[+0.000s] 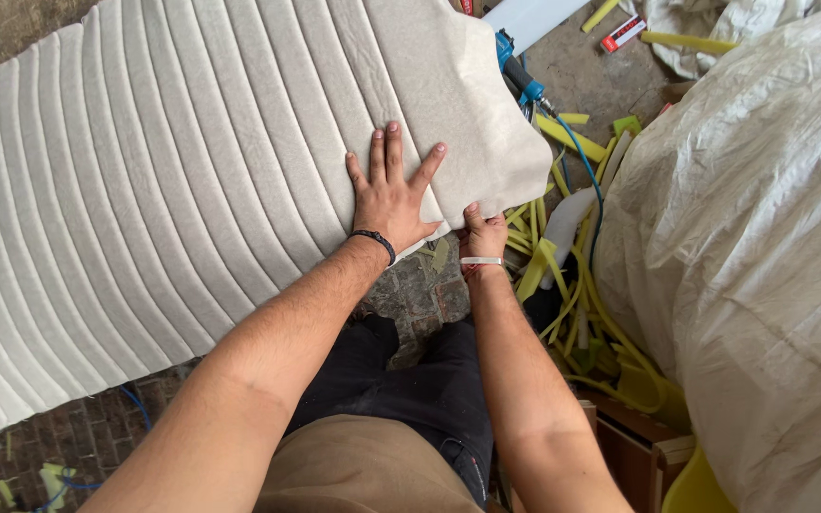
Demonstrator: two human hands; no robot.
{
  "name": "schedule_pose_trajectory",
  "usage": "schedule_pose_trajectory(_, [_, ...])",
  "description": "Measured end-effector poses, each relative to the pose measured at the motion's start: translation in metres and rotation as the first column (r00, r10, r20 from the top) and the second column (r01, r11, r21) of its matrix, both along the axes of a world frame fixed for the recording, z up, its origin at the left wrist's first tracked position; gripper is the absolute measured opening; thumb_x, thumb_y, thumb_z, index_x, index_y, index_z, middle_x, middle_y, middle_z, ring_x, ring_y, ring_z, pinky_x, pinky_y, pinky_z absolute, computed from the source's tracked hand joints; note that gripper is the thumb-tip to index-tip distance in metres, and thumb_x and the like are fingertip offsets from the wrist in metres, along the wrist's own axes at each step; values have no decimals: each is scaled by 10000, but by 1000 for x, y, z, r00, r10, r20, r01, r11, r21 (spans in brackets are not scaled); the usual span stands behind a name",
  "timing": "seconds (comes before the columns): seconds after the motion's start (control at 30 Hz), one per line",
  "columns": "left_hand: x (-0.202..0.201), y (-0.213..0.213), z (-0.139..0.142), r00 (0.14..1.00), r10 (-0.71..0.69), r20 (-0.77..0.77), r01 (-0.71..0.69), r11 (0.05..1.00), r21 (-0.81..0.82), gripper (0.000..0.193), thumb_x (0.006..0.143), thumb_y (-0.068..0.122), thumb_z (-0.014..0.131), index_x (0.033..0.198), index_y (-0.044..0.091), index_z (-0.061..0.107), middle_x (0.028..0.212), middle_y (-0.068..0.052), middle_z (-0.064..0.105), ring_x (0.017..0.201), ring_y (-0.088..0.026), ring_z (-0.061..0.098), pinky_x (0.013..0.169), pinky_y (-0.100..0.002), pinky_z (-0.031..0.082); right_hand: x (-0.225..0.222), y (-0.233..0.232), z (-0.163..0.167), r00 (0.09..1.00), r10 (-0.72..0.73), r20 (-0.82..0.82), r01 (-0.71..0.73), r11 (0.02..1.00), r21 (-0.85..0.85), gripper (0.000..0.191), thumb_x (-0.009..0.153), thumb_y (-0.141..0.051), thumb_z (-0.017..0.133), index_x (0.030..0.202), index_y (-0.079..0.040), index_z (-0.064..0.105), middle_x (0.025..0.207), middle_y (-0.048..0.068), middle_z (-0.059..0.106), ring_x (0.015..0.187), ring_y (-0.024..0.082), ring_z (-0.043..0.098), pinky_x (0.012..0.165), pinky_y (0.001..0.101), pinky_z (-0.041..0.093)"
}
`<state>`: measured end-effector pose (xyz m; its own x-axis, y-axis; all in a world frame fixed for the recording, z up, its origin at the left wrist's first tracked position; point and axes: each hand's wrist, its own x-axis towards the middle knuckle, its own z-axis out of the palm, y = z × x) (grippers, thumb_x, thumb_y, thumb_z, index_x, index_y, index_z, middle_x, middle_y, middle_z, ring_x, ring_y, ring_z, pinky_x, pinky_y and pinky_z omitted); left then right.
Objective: The person works on a quilted upholstery panel on a wooden table, smoothing a beige channel-quilted fabric cover over foam and yellow-edged padding. They lift and reposition the panel, use a spray glue gun to apply adhesive to white wadding and to the back of a dark quilted panel, then align and press the fabric layers together by hand.
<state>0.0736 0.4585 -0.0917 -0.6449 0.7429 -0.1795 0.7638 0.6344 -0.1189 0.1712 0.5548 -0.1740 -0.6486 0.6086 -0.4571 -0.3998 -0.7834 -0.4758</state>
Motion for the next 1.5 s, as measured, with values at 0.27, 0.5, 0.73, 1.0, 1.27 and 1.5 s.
schedule_pose_trajectory(0.27, [-16,4,46,965,34,262,-14,997,-79,1253,664,708,818,1625,390,80,1691,-234,-60,1568,-400,26,1209,-675,45,22,20,15,879,48,474,-71,997,31,531,819,-61,674,1280,-240,483,1132,-3,670,938,194,664,735,353,550])
schedule_pose_trajectory(0.5, [-47,-189,73,931,246,268,-308,925,221,767,940,594,591,1571,231,351,1692,-149,139,1568,-319,122,1245,-583,92,54,-25,27,561,-575,595,-1,719,695,429,913,-61,793,1209,-4,488,1100,94,597,947,166,610,812,291,566])
schedule_pose_trajectory(0.73, [-69,-468,73,728,631,269,-684,696,217,718,941,514,614,1566,278,350,1687,-117,141,1545,-347,128,1224,-617,91,-53,-127,98,851,-247,463,-449,114,886,302,945,-66,755,1211,-39,616,1260,143,572,1099,259,592,933,403,493])
schedule_pose_trajectory(1.0, [-81,-631,64,721,607,333,-693,629,353,732,887,470,725,1499,176,453,1652,-141,254,1527,-363,217,1256,-523,172,-214,-419,194,474,108,874,-739,-490,462,360,886,-334,734,1229,-225,722,1580,56,446,1269,335,600,1063,419,518])
schedule_pose_trajectory(1.27, [-155,-679,87,809,476,345,-588,669,456,716,884,445,722,1500,169,483,1634,-166,312,1530,-347,266,1263,-507,169,-266,-508,172,509,32,860,-662,-624,415,475,860,-377,741,1315,-262,673,1594,72,406,1416,333,436,1182,477,360])
schedule_pose_trajectory(1.5, [-212,-665,74,872,376,313,-461,846,268,790,941,565,562,1573,162,310,1679,-169,166,1553,-355,129,1250,-525,71,-348,-523,137,510,-209,834,-741,-599,303,916,857,-676,551,1588,-200,271,1685,93,162,1569,261,96,1221,564,41])
